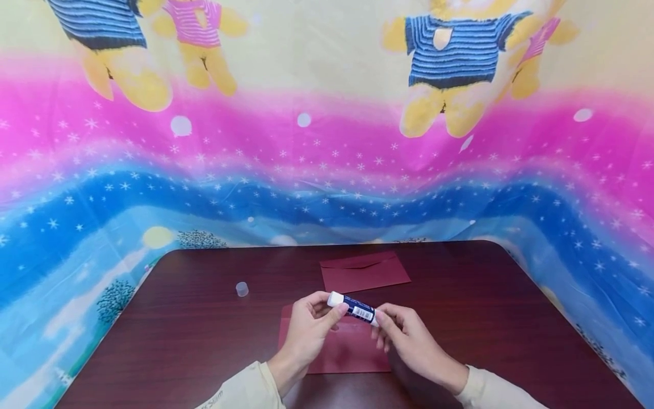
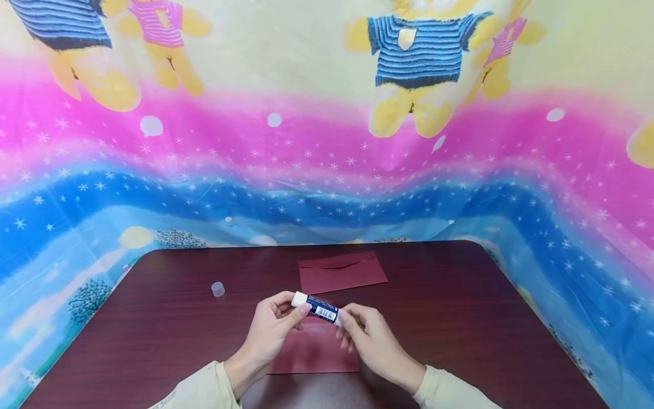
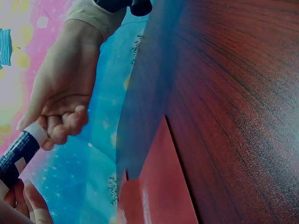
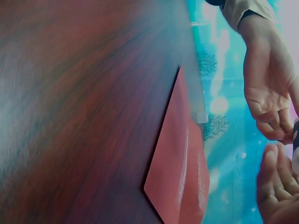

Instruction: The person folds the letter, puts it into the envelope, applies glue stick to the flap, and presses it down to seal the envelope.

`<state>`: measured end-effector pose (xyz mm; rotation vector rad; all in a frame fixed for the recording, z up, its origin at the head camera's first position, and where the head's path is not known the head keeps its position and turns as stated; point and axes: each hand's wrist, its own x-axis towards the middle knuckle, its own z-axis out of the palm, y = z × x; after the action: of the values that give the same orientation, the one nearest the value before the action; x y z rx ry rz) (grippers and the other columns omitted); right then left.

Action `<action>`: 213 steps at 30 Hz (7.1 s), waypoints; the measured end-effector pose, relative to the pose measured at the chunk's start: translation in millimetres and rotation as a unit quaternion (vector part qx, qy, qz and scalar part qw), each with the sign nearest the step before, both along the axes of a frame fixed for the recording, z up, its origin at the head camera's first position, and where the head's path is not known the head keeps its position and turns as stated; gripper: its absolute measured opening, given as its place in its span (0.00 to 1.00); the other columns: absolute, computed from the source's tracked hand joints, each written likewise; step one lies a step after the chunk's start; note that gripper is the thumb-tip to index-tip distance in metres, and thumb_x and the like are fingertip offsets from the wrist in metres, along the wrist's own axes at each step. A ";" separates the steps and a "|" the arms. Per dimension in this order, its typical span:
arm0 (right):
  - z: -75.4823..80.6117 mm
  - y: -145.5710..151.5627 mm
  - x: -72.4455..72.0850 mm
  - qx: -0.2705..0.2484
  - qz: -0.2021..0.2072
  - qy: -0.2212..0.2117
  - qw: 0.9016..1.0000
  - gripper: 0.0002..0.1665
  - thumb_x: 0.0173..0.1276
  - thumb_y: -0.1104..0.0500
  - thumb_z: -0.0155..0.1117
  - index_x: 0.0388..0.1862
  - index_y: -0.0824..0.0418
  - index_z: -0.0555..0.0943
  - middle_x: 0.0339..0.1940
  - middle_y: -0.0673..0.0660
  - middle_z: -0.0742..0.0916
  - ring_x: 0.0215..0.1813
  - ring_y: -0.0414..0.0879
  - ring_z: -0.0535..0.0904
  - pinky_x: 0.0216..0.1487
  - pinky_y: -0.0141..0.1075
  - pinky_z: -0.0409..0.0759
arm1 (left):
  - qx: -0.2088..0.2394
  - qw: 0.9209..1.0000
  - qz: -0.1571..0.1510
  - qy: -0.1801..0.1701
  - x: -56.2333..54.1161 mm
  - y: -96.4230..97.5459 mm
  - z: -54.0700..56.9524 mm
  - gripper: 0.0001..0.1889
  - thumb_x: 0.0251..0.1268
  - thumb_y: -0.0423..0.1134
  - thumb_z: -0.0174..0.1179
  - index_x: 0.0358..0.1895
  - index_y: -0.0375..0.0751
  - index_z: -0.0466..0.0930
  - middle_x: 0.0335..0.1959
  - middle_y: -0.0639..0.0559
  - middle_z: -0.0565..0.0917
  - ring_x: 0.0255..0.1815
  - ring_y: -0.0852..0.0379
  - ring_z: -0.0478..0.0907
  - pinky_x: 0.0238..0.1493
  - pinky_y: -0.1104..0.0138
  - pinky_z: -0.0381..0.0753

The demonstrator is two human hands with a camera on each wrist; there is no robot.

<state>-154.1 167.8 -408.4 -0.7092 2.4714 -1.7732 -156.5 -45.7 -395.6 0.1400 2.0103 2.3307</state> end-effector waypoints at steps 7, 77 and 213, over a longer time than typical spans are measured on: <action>-0.1 0.9 0.7 -0.026 0.005 -0.008 1.000 0.12 0.76 0.62 0.59 0.53 0.69 0.75 0.30 0.55 0.86 0.24 0.44 0.82 0.26 0.39 0.84 | -0.008 1.000 0.004 0.003 -0.7 -0.9 -1.0 0.18 0.63 0.35 0.70 0.52 0.26 0.81 0.40 0.43 0.89 0.33 0.65 0.83 0.36 0.72 0.83; -7.6 -18.3 -45.2 -0.051 -0.116 -0.183 0.975 0.22 0.72 0.50 0.67 0.49 0.69 0.83 0.28 0.54 0.84 0.25 0.41 0.74 0.31 0.31 0.77 | -0.666 0.704 -0.077 0.234 2.9 -94.3 -46.7 0.39 0.48 0.55 0.76 0.59 0.30 0.81 0.59 0.40 0.82 0.58 0.43 0.77 0.54 0.49 0.80; -13.5 -108.8 -71.8 0.316 0.031 0.059 0.946 0.09 0.66 0.53 0.73 0.31 0.54 0.82 0.23 0.44 0.82 0.23 0.34 0.73 0.29 0.27 0.75 | -0.692 0.662 -0.097 0.271 0.6 -95.2 -50.1 0.37 0.50 0.57 0.74 0.55 0.29 0.82 0.40 0.49 0.75 0.39 0.51 0.74 0.36 0.59 0.76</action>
<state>-226.0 59.0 -421.9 -0.8207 2.8055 -0.8329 -155.9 -140.9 -445.7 0.9018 3.1153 0.1086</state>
